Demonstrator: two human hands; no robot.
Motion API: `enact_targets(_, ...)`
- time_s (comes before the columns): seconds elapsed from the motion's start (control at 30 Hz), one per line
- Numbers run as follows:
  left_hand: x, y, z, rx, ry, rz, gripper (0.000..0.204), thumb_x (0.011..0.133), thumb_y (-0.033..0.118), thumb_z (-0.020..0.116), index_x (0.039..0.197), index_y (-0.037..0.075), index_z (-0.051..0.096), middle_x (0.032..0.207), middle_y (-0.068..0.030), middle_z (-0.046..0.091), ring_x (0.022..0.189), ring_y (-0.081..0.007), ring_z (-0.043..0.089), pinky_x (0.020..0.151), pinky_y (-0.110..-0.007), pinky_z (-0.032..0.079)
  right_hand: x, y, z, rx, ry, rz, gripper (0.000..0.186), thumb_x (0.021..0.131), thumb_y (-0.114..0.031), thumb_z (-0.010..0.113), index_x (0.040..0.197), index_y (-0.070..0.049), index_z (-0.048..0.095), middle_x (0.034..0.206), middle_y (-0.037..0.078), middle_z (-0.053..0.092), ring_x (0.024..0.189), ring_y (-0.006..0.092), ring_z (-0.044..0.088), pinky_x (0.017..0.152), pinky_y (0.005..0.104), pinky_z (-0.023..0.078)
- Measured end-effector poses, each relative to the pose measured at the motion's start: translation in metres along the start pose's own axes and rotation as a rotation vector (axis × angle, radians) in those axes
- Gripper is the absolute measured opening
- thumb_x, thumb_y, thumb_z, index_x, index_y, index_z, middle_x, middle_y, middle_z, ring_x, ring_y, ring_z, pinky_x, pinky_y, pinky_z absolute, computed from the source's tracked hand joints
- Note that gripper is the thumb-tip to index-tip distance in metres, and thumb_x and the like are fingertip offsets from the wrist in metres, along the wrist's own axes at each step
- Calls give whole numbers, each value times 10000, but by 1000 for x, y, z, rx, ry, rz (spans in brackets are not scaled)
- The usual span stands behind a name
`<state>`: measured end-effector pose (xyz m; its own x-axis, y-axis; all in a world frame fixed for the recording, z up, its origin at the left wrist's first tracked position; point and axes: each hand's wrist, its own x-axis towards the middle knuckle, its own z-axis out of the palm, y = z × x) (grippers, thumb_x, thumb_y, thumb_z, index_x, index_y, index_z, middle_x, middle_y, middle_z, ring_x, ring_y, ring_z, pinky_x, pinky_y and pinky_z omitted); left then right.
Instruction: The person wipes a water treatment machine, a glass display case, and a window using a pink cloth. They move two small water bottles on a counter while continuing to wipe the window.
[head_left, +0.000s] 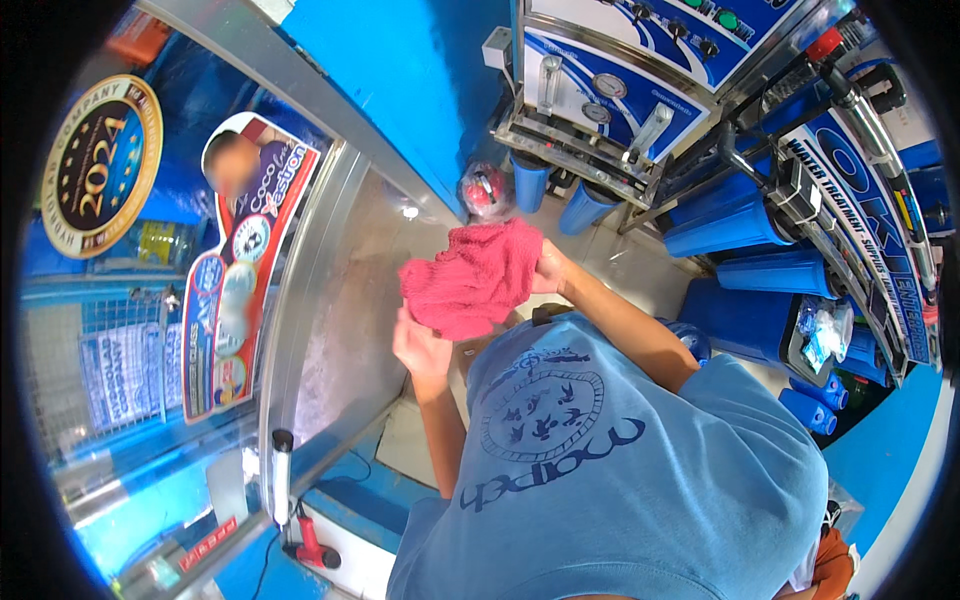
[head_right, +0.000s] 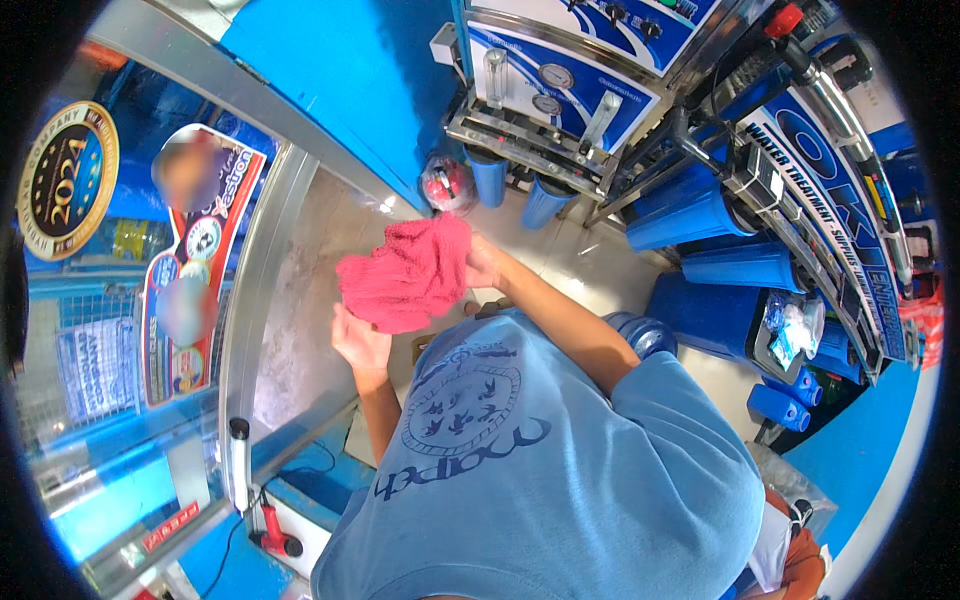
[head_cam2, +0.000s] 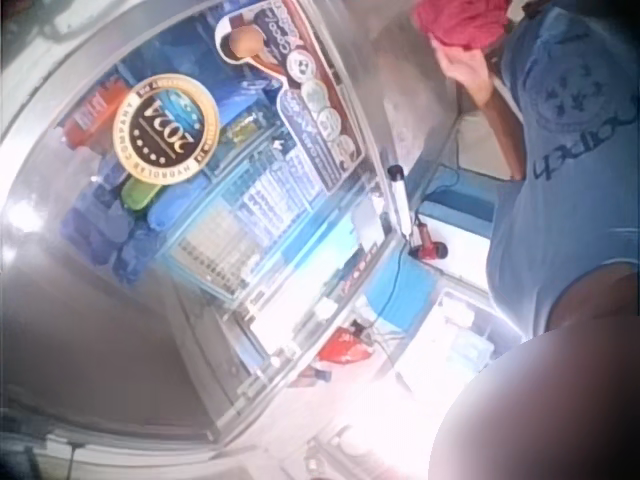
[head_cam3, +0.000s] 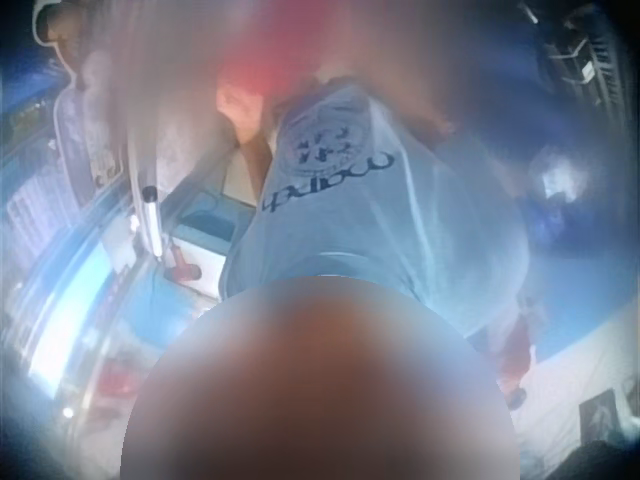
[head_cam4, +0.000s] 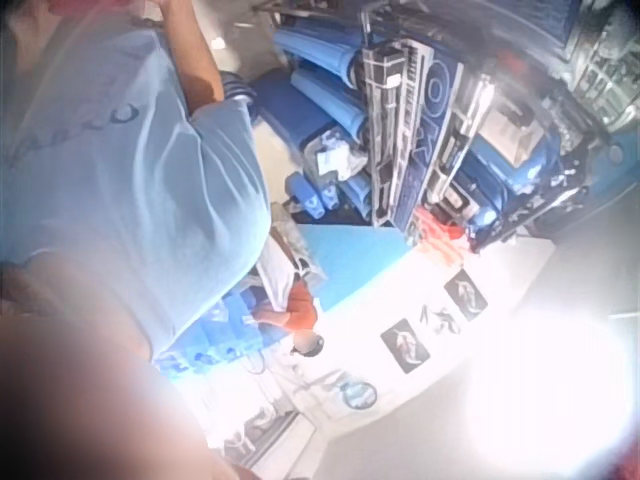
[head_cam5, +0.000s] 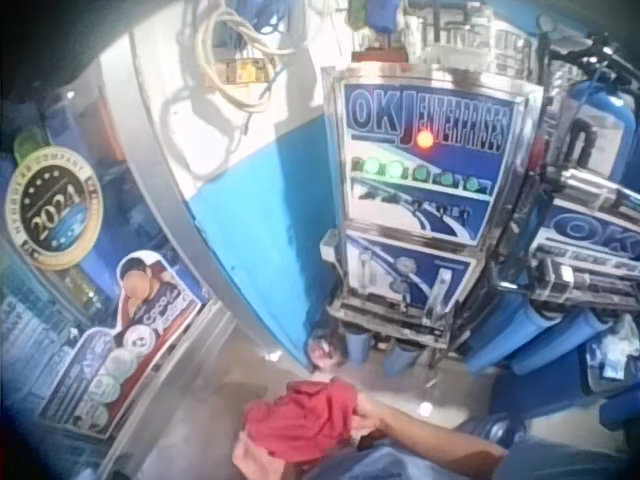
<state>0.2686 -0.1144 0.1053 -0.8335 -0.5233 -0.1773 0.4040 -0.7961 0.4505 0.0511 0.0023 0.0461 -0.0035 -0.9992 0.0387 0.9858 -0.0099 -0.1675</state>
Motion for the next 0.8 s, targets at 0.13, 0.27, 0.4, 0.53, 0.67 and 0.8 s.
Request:
enact_targets(0.13, -38, -20, -4, 121, 468, 172, 652, 964, 470, 405, 1408, -8, 422, 1391, -172, 509, 1276, -343, 495, 1058, -475, 412, -21, 11, -2, 76, 111, 37, 382, 962, -193, 499, 1310, -40, 536, 1315, 114, 593, 1218, 268, 561, 1080, 457, 408)
enact_targets(0.27, -93, -66, -5, 359, 369, 125, 634, 964, 445, 419, 1405, -10, 423, 1385, -181, 510, 1264, -349, 504, 1042, -480, 427, -41, 43, -13, -116, 226, 3, 400, 910, -69, 545, 1310, -55, 535, 1294, 91, 599, 1200, 249, 571, 1055, 432, 431)
enact_targets(0.4, -144, -100, 6, 521, 369, 90, 616, 963, 420, 433, 1402, -12, 424, 1379, -191, 511, 1252, -355, 512, 1025, -486, 443, -62, 67, -28, -143, 303, 87, 395, 892, 43, 521, 1281, -23, 529, 1229, 131, 620, 1108, 251, 623, 1008, 407, 480)
enact_targets(0.53, -158, -91, 9, 648, 308, 144, 598, 963, 395, 447, 1398, -15, 425, 1373, -200, 512, 1241, -361, 520, 1008, -491, 459, -78, 72, -31, -82, 256, 95, 366, 901, 45, 527, 1263, -2, 530, 1203, 146, 625, 1074, 253, 639, 983, 395, 509)
enact_targets(0.67, -143, -63, 3, 653, 168, 264, 581, 963, 370, 461, 1395, -17, 426, 1368, -209, 513, 1229, -367, 529, 992, -496, 475, -88, 73, -22, -94, 338, 69, 285, 902, 51, 505, 1180, 55, 570, 1155, 143, 648, 1042, 215, 657, 949, 351, 528)
enact_targets(0.8, -139, -36, -5, 717, 248, 305, 521, 958, 291, 488, 1375, -18, 445, 1324, -207, 545, 1173, -360, 571, 948, -479, 513, -93, 79, -11, -150, 344, -41, 287, 904, 34, 534, 1188, 63, 569, 1165, 127, 644, 1079, 209, 639, 985, 330, 503)
